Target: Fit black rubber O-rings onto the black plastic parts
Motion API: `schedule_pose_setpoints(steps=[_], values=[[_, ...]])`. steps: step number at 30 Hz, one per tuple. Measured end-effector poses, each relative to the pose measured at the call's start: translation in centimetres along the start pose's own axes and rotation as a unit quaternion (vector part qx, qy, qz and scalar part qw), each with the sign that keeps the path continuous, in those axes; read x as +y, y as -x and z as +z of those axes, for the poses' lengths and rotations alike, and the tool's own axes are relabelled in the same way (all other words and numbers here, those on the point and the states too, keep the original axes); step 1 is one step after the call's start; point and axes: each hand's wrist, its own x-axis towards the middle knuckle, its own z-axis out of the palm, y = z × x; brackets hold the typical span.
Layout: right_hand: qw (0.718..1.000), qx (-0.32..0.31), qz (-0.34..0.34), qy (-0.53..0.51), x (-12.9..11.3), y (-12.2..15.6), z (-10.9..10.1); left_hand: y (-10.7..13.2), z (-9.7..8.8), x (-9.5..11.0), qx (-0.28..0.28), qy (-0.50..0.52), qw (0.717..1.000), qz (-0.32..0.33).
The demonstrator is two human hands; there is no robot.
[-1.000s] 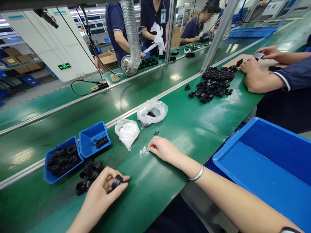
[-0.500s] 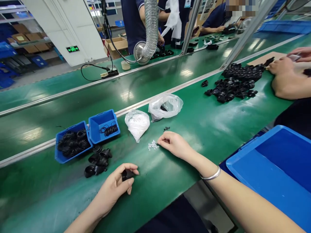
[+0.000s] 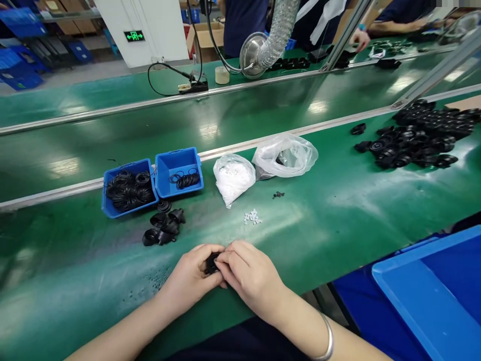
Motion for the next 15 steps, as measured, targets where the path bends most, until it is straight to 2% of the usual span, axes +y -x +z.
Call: schedule_pose_setpoints(steps=[3,11,15], values=[[0.997,-0.011,-0.036,0.064,0.0,0.3,0.4,0.2,0.0,0.0,-0.002,-0.043,0.999,0.019],[0.979,-0.053,-0.122,0.157,0.1,1.0,-0.1,0.5,0.2,-0.9,-0.010,-0.038,0.999,0.035],[0.978,-0.056,-0.123,0.157,0.2,1.1,0.0,0.5,0.3,-1.1,-0.012,-0.030,0.998,0.044]])
